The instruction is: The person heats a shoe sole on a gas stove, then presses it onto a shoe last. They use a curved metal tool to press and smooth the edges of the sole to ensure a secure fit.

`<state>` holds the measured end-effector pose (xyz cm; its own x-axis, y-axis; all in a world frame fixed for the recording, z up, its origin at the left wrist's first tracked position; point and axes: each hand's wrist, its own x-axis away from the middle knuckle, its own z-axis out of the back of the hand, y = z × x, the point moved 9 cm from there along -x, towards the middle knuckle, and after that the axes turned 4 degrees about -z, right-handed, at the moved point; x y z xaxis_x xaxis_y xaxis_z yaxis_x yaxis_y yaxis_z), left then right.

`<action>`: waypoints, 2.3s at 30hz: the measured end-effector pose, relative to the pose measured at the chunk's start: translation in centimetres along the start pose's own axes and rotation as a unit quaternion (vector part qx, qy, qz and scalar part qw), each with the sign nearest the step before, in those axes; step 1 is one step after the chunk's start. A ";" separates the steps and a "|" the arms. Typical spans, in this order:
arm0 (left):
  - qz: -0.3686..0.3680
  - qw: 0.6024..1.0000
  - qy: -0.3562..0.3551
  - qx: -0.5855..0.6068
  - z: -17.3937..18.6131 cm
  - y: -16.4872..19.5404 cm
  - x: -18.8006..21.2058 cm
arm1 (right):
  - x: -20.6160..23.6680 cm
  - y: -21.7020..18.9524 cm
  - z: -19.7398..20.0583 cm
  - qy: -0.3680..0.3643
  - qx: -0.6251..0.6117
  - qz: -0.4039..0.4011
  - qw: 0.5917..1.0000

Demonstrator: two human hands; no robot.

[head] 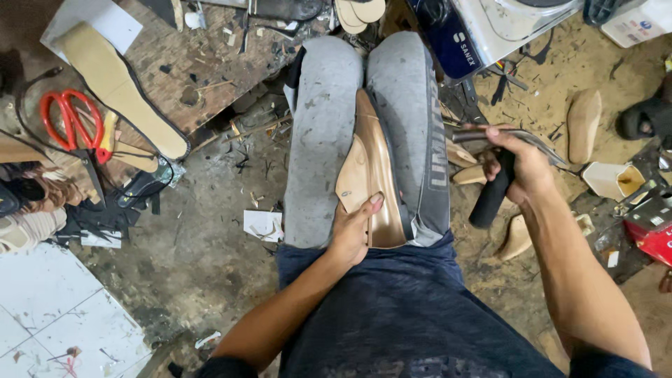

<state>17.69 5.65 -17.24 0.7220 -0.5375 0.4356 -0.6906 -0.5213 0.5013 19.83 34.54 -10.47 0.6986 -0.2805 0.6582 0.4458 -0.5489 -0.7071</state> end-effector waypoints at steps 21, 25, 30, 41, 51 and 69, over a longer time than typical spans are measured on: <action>0.020 0.996 0.083 0.002 3.3 -2.5 0.0 | 10.9 3.0 -8.2 -0.041 0.081 0.009 0.996; 0.018 0.996 0.082 0.010 2.9 -2.2 0.1 | 11.4 4.5 -7.9 -0.041 0.107 -0.015 0.993; 0.032 0.995 0.089 0.010 2.6 -2.2 0.1 | 7.0 2.0 -3.6 0.021 -0.011 0.044 0.999; 0.042 0.994 0.104 0.010 1.5 -0.7 0.0 | 3.2 -0.9 -2.4 0.052 0.082 0.066 0.993; 0.048 0.994 0.097 0.029 2.0 -1.9 0.1 | 10.5 5.1 -7.2 -0.051 0.104 -0.010 0.993; -0.013 0.998 0.050 0.031 3.3 -2.5 -1.2 | 6.9 -0.9 -13.0 0.003 0.441 -0.035 0.897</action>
<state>18.37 5.41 -21.49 0.7383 -0.4563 0.4967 -0.6705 -0.5757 0.4680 16.98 22.87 -2.00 0.6504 -0.2755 0.7078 0.7591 0.2696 -0.5925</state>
